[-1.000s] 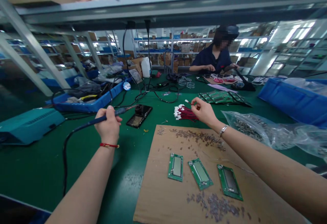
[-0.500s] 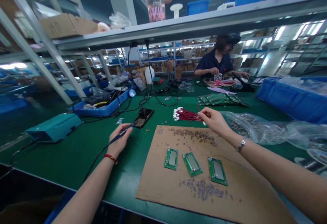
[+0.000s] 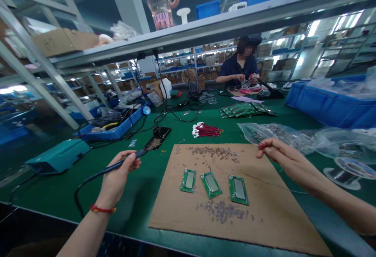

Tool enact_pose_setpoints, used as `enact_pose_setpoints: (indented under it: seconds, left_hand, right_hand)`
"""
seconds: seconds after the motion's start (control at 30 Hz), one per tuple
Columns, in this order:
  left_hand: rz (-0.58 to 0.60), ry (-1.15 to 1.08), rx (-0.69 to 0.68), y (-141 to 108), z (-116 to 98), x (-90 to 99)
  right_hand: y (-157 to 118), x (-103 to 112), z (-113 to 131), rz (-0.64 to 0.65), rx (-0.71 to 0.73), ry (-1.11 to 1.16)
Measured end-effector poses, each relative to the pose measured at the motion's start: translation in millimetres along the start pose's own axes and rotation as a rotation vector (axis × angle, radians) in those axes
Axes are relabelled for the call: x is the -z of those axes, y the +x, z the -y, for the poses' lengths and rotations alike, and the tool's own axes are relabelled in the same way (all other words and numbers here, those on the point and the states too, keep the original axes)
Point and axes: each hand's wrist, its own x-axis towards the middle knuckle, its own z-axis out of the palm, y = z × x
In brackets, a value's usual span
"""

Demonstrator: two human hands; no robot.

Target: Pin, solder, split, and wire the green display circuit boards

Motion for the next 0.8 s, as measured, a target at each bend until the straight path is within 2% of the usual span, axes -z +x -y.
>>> enact_pose_setpoints:
  seconds: [0.13, 0.23, 0.3, 0.37, 0.47, 0.53, 0.6, 0.7, 0.8]
  left_hand:
    - [0.019, -0.191, 0.11, -47.0, -30.6, -18.8]
    - [0.027, -0.342, 0.245, -84.9, -46.8, -43.9]
    - [0.065, -0.317, 0.25, -109.4, -52.6, -65.4]
    - [0.136, -0.162, 0.153, -131.6, -56.3, -90.2]
    - [0.204, 0.125, -0.136, -155.4, -61.1, -131.2]
    - [0.211, 0.259, -0.351, -162.1, -62.9, -156.9]
    - [0.237, 0.357, -0.502, -161.9, -62.5, -177.5]
    - [0.286, 0.413, -0.568, -154.9, -60.2, -195.0]
    - [0.32, 0.392, -0.565, -149.1, -58.7, -198.1]
  right_hand:
    - [-27.9, -2.4, 8.1, 0.14, 0.029, -0.058]
    - [-39.9, -7.6, 15.2, 0.169, 0.007, -0.105]
    - [-43.6, -10.4, 16.9, 0.173, 0.025, -0.167]
    - [-45.5, -13.1, 14.2, 0.174, 0.049, -0.224]
    - [-49.0, -17.8, 4.0, 0.191, 0.086, -0.244]
    - [-53.0, -20.9, -2.6, 0.205, 0.101, -0.228]
    - [-57.4, -23.1, -6.5, 0.218, 0.103, -0.221]
    - [-62.8, -23.5, -6.3, 0.238, 0.086, -0.265]
    - [-66.3, -22.1, -2.6, 0.253, 0.07, -0.322]
